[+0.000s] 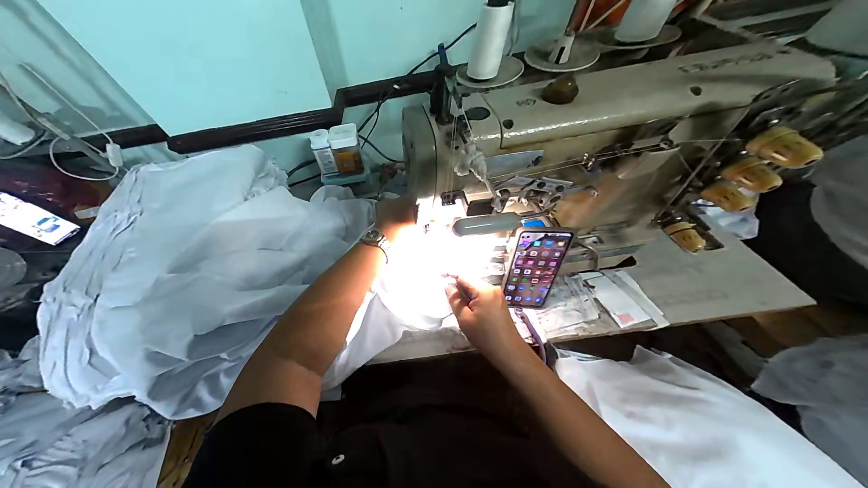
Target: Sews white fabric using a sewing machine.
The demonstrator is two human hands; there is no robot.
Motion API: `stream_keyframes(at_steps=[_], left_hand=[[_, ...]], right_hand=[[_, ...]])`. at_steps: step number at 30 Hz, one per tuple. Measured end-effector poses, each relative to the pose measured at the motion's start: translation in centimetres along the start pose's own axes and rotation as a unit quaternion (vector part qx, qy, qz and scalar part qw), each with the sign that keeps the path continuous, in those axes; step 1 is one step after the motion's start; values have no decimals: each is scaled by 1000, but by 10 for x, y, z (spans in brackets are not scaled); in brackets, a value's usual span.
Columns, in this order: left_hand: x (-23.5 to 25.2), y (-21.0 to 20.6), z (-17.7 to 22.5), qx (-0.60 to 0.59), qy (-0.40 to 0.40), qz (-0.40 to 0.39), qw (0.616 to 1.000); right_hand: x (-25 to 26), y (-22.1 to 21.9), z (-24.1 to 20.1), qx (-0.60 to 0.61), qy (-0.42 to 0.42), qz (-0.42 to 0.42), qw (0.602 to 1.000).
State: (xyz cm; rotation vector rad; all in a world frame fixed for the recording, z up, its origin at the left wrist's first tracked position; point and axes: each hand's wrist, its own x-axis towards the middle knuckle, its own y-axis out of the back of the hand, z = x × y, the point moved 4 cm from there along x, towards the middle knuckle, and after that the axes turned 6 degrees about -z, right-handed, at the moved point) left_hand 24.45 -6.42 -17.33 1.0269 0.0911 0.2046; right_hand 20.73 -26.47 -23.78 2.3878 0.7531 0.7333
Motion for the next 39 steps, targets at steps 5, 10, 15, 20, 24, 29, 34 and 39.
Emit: stream_keyframes(at_steps=[5, 10, 15, 20, 24, 29, 34, 39], left_hand=[[-8, 4, 11, 5, 25, -19, 999], [-12, 9, 18, -3, 37, -28, 999], [-13, 8, 18, 7, 25, -19, 999], [-5, 0, 6, -14, 3, -6, 1000], [-15, 10, 19, -8, 19, -23, 1000], [-2, 8, 9, 31, 14, -24, 999], [17, 15, -10, 115, -109, 130, 979], [-12, 15, -23, 89, -197, 262, 941]], right_hand=[[-1, 2, -2, -38, 3, -5, 999], [-3, 1, -5, -64, 22, 16, 998], [-2, -2, -5, -90, 22, 13, 996], [-4, -2, -5, -101, 18, -15, 995], [-6, -3, -5, -106, 38, -8, 994], [4, -4, -5, -117, 56, -2, 992], [15, -2, -5, -107, 45, -2, 993], [15, -3, -1, -111, 50, 0, 992]])
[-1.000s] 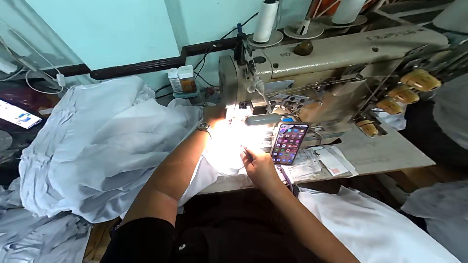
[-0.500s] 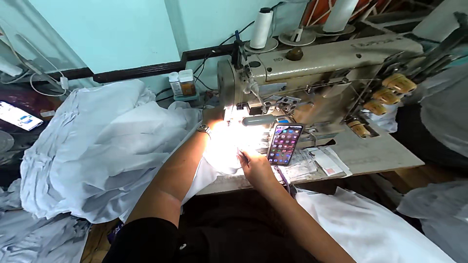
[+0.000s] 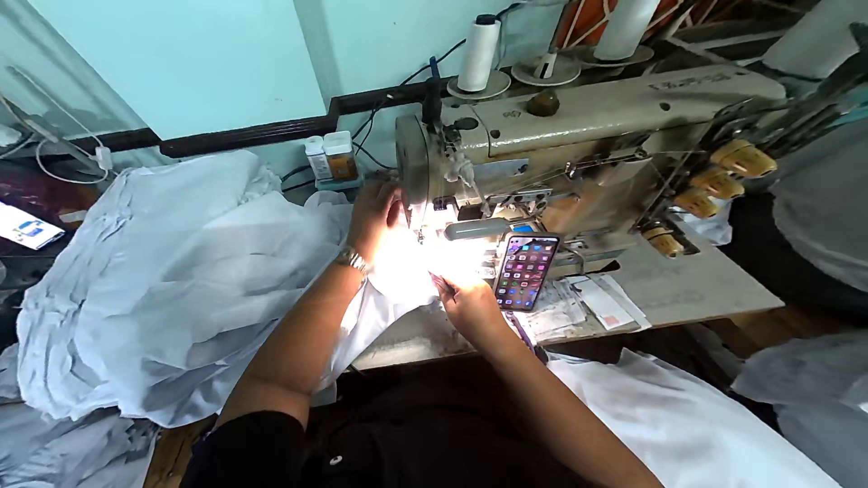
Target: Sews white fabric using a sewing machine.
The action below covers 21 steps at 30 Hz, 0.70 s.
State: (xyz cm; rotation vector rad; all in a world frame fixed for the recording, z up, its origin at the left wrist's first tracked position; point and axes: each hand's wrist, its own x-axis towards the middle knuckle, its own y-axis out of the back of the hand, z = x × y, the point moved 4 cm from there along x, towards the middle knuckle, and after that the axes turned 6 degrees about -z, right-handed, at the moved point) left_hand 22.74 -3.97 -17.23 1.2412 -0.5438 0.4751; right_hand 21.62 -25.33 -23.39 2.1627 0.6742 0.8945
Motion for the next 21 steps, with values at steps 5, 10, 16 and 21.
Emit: stream_keyframes(at_steps=[5, 10, 16, 21], left_hand=[[-86, 15, 46, 39, -110, -213, 970], [-104, 55, 72, 9, -118, -251, 961], [-121, 65, 127, -209, -200, -193, 938], [-147, 11, 93, -6, -100, -112, 989]], right_hand=[[4, 8, -1, -33, 20, -53, 998], [17, 28, -8, -71, 19, -187, 980], [-19, 22, -3, 71, 159, -53, 983], [-42, 34, -8, 128, 168, -88, 973]])
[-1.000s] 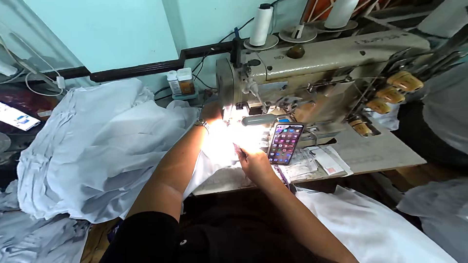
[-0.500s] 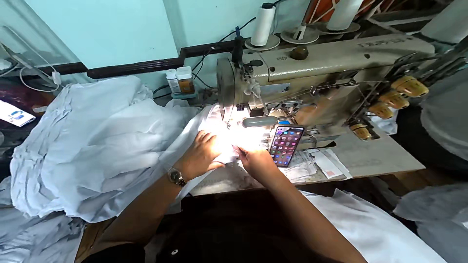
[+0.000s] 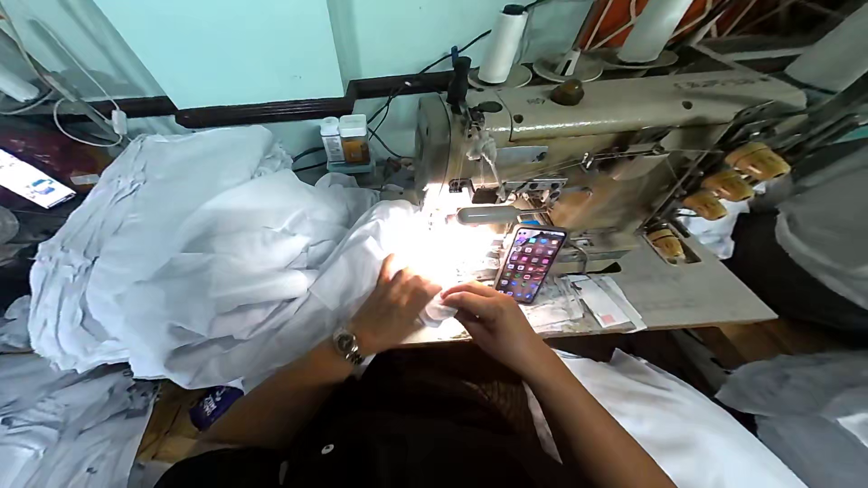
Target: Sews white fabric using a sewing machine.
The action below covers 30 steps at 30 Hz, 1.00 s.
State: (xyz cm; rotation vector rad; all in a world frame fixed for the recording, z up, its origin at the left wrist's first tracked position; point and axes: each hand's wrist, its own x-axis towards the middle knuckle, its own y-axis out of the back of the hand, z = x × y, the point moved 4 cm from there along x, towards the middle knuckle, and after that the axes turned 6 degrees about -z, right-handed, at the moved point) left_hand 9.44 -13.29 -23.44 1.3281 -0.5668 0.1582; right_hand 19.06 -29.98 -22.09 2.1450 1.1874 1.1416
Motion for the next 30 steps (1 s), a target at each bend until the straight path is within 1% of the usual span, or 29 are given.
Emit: stream_keyframes(at_steps=[1, 2, 3, 6, 7, 8, 10, 12, 13, 16, 20, 23, 26, 28, 30], left_hand=[[-1, -7, -13, 38, 22, 3, 999], [1, -3, -22, 67, 49, 0, 997], [5, 9, -25, 90, 72, 0, 993], [14, 55, -13, 153, 92, 40, 983], [16, 64, -8, 168, 87, 51, 981], [19, 69, -3, 174, 83, 45, 980], [20, 64, 3, 157, 90, -19, 983], [16, 52, 7, 149, 102, -95, 979], [14, 46, 6, 153, 103, -113, 976], [16, 40, 1, 156, 105, -119, 975], [35, 37, -20, 162, 112, -128, 972], [54, 32, -42, 162, 128, -131, 970], [68, 25, -66, 142, 157, -114, 971], [73, 33, -72, 152, 176, -140, 962], [71, 52, -68, 168, 188, -171, 953]], right_hand=[[1, 3, 0, -8, -6, 8, 1000], [2, 7, 0, -8, -10, 16, 1000], [4, 12, 1, 2, -12, 26, 1000], [5, 19, 1, 70, -8, 51, 996], [6, 19, 1, 86, -7, 58, 995], [5, 20, 2, 92, -8, 63, 994], [0, 18, 6, 69, -29, 51, 996], [-10, 13, 11, 24, -62, 11, 998], [-13, 10, 12, 8, -69, 1, 998], [-10, 8, 14, -11, -67, 7, 998], [14, 13, 21, -55, -68, 7, 996], [34, 15, 32, -59, -92, -14, 994], [49, 14, 42, -53, -131, -26, 990], [56, 12, 46, -48, -149, -33, 987], [58, 11, 49, -53, -150, -35, 987]])
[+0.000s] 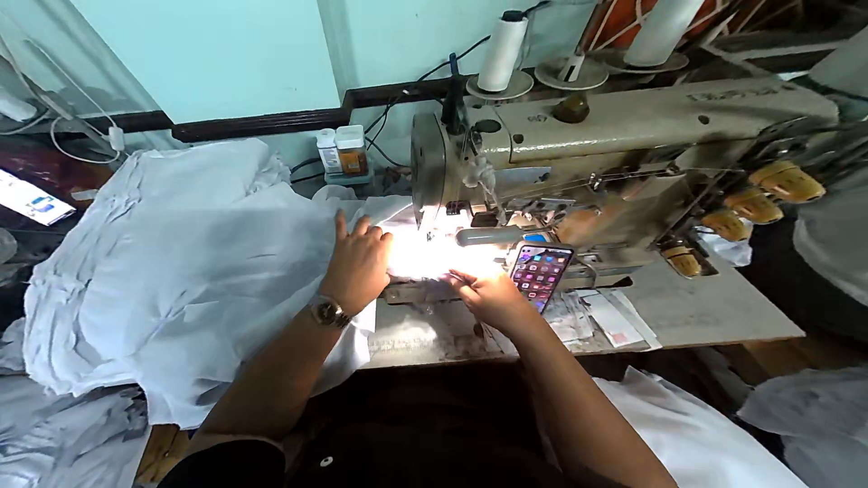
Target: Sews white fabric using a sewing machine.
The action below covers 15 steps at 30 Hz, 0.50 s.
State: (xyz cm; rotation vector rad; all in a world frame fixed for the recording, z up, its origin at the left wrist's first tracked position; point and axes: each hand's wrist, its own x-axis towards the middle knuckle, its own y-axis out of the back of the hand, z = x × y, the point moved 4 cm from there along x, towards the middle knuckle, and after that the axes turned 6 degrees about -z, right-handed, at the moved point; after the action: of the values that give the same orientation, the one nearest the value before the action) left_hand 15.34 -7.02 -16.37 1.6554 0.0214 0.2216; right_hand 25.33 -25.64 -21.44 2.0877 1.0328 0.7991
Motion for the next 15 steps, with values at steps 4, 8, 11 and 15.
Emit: stream_keyframes(at_steps=[4, 8, 11, 15], left_hand=[[-46, 29, 18, -100, -149, 28, 983], [-85, 25, 64, -237, -360, -4, 903], [-94, 6, 75, -251, -340, 55, 905], [-95, -46, 82, -222, -181, 137, 948]], right_hand=[[-10, -3, -1, 8, 14, -21, 1000], [-40, -15, -15, 21, 107, -9, 994], [-79, -24, -26, 60, 147, 23, 987], [-105, -21, -32, 58, 151, 70, 984]])
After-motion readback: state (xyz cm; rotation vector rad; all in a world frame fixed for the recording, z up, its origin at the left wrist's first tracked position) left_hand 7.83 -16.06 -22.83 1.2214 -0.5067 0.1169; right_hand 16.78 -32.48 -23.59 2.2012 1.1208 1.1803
